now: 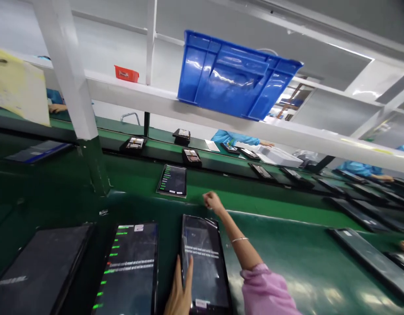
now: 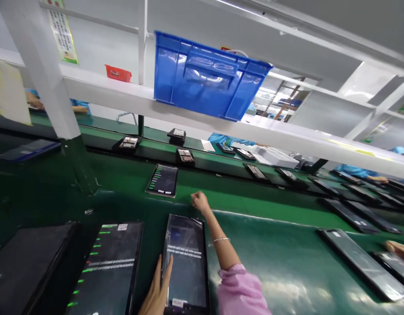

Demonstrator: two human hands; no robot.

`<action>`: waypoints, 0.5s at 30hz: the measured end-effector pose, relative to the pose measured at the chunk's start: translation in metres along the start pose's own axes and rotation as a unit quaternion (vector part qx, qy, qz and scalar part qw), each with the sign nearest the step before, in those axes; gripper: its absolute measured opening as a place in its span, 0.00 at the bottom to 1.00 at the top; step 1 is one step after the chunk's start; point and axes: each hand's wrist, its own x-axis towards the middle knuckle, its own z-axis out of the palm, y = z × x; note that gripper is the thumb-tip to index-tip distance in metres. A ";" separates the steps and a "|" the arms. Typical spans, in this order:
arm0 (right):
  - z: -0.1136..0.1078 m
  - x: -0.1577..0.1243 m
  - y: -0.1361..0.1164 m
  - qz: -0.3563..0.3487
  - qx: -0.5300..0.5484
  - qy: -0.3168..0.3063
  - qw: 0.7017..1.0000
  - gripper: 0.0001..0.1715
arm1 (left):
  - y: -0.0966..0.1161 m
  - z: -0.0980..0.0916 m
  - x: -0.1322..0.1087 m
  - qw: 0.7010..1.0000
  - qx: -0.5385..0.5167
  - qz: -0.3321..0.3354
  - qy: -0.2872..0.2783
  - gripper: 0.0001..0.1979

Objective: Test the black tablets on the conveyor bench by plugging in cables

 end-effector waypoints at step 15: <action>-0.028 -0.165 0.025 -0.236 -0.154 -0.099 0.954 0.09 | 0.125 -0.039 0.238 0.987 0.109 0.100 0.058 0.33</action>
